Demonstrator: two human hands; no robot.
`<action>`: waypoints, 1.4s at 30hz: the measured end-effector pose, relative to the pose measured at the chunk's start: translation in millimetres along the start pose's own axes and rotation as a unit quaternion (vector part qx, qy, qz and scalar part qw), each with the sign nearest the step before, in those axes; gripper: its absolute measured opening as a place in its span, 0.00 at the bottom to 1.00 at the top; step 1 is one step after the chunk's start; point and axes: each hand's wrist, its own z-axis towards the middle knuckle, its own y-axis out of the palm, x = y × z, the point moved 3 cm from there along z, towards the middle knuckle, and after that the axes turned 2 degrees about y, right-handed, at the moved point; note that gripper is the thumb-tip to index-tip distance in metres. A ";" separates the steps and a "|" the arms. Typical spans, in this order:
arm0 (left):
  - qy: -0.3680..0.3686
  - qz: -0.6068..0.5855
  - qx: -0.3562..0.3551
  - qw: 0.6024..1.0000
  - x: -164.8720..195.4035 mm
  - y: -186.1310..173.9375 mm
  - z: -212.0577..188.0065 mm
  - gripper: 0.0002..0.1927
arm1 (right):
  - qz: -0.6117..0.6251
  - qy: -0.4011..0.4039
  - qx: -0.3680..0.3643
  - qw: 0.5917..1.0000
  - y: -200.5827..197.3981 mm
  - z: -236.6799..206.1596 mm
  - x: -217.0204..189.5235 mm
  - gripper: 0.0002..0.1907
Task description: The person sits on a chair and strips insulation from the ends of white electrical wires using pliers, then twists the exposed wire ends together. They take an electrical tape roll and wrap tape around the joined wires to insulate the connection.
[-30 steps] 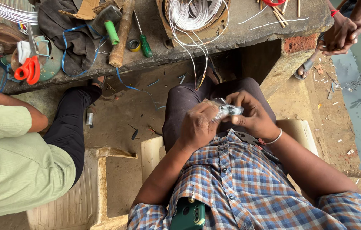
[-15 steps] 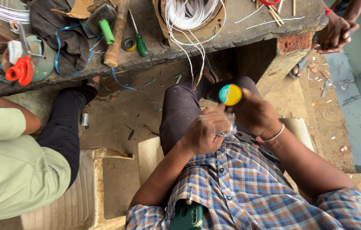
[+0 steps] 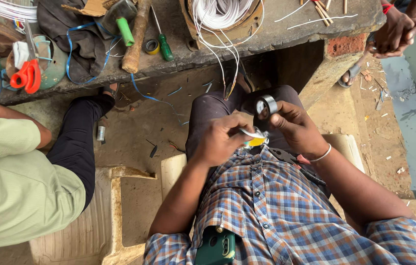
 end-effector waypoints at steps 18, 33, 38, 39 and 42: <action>-0.141 0.538 -0.028 0.830 -173.7 21.2 -34.2 0.24 | -0.146 0.023 0.043 0.988 -9.0 3.1 -3.1 0.13; -0.029 0.122 0.010 0.992 -11.9 -24.1 -5.9 0.30 | -0.111 0.091 -0.015 0.990 17.6 -4.6 4.5 0.16; -0.171 0.020 -0.016 0.985 -81.1 -30.4 -18.8 0.24 | -0.142 0.085 0.049 0.985 14.2 -5.0 6.0 0.14; -0.261 -0.052 -0.032 0.963 -101.7 -36.9 -21.2 0.24 | -0.140 0.074 0.056 0.986 10.7 -3.7 5.9 0.14; -0.397 -0.183 -0.095 0.894 -142.6 -32.3 -41.7 0.25 | -0.109 0.052 0.071 0.990 -2.2 1.4 6.3 0.16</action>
